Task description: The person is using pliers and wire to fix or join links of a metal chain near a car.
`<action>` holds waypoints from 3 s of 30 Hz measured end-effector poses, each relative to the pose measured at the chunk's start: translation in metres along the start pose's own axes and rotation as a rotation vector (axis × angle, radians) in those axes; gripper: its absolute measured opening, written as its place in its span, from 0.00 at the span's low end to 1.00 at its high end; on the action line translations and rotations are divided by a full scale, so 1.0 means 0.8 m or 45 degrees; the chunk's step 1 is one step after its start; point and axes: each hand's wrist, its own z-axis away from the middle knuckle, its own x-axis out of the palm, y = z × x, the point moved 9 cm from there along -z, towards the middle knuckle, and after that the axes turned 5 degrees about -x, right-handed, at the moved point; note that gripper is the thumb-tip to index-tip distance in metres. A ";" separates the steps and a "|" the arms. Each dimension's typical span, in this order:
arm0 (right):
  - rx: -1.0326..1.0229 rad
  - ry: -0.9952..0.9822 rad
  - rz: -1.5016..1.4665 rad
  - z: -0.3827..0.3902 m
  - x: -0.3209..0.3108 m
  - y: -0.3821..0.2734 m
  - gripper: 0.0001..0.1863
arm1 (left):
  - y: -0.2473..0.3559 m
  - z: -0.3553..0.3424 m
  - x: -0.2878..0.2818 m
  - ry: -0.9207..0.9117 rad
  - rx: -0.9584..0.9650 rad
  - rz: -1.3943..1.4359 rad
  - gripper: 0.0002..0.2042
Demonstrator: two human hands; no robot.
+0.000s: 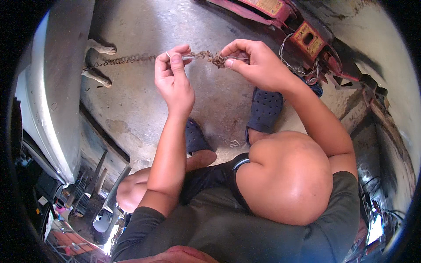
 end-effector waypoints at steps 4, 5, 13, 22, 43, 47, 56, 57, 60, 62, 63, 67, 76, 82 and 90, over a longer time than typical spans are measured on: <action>-0.055 -0.055 0.057 0.013 -0.007 -0.028 0.13 | -0.004 0.005 0.047 -0.119 -0.110 0.121 0.12; -0.065 -0.024 0.025 0.016 -0.009 -0.032 0.13 | -0.007 0.010 0.059 -0.197 -0.134 0.132 0.13; -0.055 0.113 -0.125 0.031 -0.018 -0.037 0.13 | -0.019 0.014 0.075 -0.373 -0.276 0.010 0.14; -0.656 0.059 0.179 0.033 -0.002 -0.074 0.12 | -0.024 0.016 0.065 -0.253 -0.500 0.114 0.19; -1.184 0.126 0.542 0.047 0.009 -0.111 0.12 | -0.009 0.023 0.077 -0.510 -0.493 0.341 0.27; -1.257 0.136 0.555 0.048 0.017 -0.118 0.12 | -0.015 0.029 0.080 -0.597 -0.517 0.226 0.26; -1.157 0.063 0.532 0.037 0.012 -0.114 0.10 | -0.029 0.058 0.099 -0.667 -0.751 0.429 0.25; -1.181 0.017 0.554 0.038 0.013 -0.115 0.10 | -0.034 0.057 0.094 -0.570 -0.768 0.483 0.25; -1.191 0.008 0.630 0.043 0.015 -0.112 0.10 | -0.035 0.050 0.087 -0.373 -0.757 0.434 0.25; -1.183 0.043 0.671 0.047 0.014 -0.107 0.10 | -0.034 0.048 0.084 -0.451 -0.771 0.415 0.25; -1.128 0.072 0.636 0.047 0.008 -0.102 0.10 | -0.034 0.050 0.086 -0.528 -0.783 0.396 0.25; -0.931 0.047 0.390 0.039 -0.004 -0.084 0.14 | -0.034 0.050 0.095 -0.626 -0.787 0.629 0.25; -0.982 -0.088 1.150 0.026 -0.008 -0.115 0.36 | 0.009 0.055 0.110 -0.764 -0.652 0.594 0.24; -1.012 -0.165 1.012 0.024 -0.004 -0.116 0.30 | -0.002 0.064 0.110 -0.756 -0.702 0.673 0.19; -0.937 -0.152 1.176 0.029 -0.012 -0.121 0.30 | 0.013 0.060 0.098 -0.797 -0.527 0.280 0.18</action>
